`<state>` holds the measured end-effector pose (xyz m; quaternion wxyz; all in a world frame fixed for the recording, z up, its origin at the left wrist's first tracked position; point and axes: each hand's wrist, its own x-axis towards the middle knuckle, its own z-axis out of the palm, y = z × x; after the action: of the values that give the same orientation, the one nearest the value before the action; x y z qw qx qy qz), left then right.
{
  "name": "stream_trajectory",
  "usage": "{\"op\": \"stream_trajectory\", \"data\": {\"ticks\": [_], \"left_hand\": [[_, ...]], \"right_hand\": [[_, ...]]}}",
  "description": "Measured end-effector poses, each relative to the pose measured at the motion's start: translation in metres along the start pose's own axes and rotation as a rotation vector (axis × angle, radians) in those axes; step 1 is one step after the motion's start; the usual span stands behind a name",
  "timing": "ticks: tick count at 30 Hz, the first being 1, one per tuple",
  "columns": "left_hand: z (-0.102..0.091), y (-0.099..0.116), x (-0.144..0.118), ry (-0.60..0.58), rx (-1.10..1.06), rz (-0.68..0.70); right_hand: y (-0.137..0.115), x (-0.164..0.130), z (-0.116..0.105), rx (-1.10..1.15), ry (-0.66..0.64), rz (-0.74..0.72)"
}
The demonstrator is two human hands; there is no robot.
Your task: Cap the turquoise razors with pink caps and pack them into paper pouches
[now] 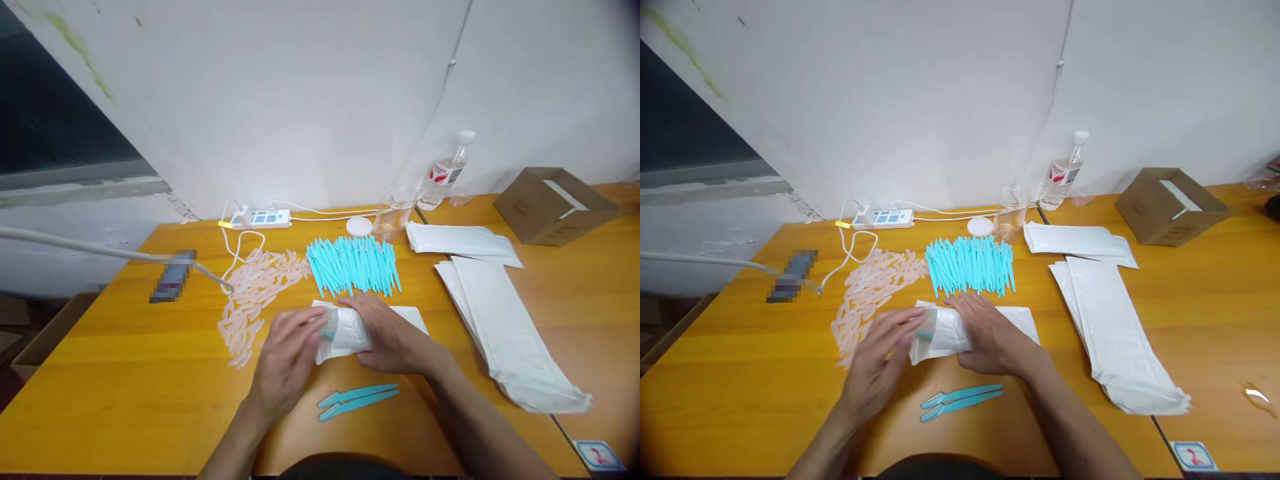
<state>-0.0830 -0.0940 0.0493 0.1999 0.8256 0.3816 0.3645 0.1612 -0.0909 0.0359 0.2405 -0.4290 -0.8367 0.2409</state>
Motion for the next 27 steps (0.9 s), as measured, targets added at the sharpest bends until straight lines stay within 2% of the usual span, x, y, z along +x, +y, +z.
{"op": "stream_trajectory", "data": {"ticks": [2, 3, 5, 7, 10, 17, 19, 21, 25, 27], "left_hand": [[0.004, -0.004, -0.028, 0.109, 0.002, -0.151], [0.004, -0.005, -0.042, 0.044, 0.005, -0.183], [0.007, -0.003, -0.067, -0.178, 0.029, -0.188], [0.011, 0.002, -0.080, -0.348, 0.070, -0.185], [0.019, 0.008, -0.083, -0.393, 0.097, -0.235], [0.023, 0.005, -0.075, -0.363, -0.074, -0.260], [0.012, 0.003, -0.076, -0.342, -0.139, -0.278], [-0.013, 0.000, -0.079, -0.278, -0.157, -0.329], [-0.077, -0.012, -0.077, -0.006, -0.031, -0.382], [-0.090, -0.014, -0.062, 0.066, 0.054, -0.333]], "right_hand": [[0.001, 0.000, -0.001, 0.004, -0.003, 0.010], [0.002, -0.001, -0.001, 0.004, -0.007, 0.012], [0.002, -0.001, -0.002, 0.004, -0.018, 0.010], [0.002, -0.001, -0.002, -0.005, -0.034, 0.012], [0.000, 0.000, -0.001, -0.011, -0.050, 0.023], [0.002, 0.000, 0.001, -0.050, -0.032, 0.025], [0.003, -0.001, 0.000, -0.062, -0.038, 0.034], [0.003, -0.001, -0.001, -0.066, -0.045, 0.045], [0.002, 0.000, -0.004, -0.051, -0.058, 0.053], [0.001, 0.000, -0.003, -0.028, -0.052, 0.038]]}}
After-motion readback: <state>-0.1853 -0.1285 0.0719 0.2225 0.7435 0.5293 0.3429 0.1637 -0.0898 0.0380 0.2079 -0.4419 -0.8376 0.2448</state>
